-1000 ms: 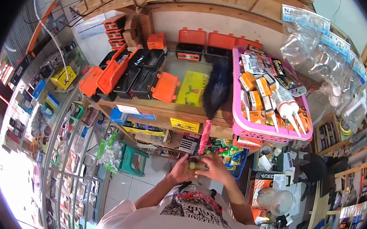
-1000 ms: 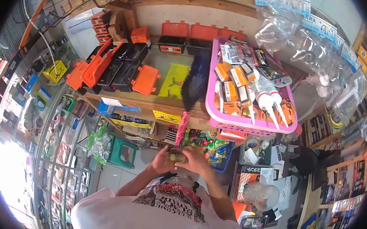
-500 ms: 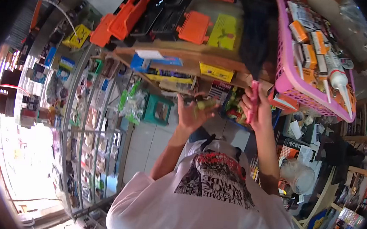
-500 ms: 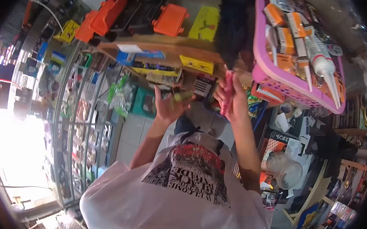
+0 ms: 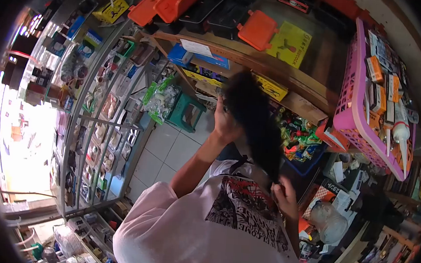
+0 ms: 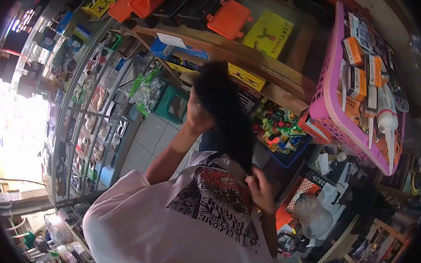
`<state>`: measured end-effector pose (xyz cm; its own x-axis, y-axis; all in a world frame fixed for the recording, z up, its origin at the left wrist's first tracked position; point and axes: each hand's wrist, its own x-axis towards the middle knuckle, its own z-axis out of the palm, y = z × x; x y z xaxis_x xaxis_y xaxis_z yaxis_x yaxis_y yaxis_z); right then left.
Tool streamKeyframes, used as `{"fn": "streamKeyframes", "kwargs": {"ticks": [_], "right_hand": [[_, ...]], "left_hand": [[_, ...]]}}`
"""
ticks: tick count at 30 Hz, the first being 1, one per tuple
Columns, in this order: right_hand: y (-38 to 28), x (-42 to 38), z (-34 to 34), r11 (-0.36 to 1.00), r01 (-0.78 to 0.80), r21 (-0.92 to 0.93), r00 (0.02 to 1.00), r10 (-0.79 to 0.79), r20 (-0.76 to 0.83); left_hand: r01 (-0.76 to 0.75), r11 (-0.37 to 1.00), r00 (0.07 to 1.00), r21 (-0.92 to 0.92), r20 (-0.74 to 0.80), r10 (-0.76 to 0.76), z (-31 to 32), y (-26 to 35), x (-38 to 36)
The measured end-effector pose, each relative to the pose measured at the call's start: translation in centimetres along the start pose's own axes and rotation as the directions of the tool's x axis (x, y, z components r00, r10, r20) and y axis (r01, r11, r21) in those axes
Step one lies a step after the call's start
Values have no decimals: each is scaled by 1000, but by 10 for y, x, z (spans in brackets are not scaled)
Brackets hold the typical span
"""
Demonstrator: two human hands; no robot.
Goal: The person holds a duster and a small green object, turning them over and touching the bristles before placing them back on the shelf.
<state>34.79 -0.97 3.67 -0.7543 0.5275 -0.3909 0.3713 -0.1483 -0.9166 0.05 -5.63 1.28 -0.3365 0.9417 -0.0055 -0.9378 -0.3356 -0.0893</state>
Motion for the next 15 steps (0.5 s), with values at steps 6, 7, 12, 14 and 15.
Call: {"fn": "streamKeyframes", "kwargs": {"ticks": [6, 7, 12, 14, 15], "right_hand": [[4, -24, 14, 997, -1, -77, 980, -14, -199], [19, -24, 17, 999, -2, -44, 967, -9, -254], [21, -31, 8, 945, 205, -254, 950, -255, -182], [37, -34, 10, 971, 167, -170, 918, -216, -333], [43, -36, 11, 980, 151, -127, 895, -190, -403]], "left_hand": [[8, 963, 999, 268, -46, 5, 32, -27, 10], [18, 965, 995, 263, -98, 8, 29, -30, 12], [64, 866, 997, 495, -73, -32, 1, -50, 30], [100, 885, 995, 454, -45, -89, 5, -55, 30], [115, 937, 993, 329, -73, -96, 22, -62, 27]]}}
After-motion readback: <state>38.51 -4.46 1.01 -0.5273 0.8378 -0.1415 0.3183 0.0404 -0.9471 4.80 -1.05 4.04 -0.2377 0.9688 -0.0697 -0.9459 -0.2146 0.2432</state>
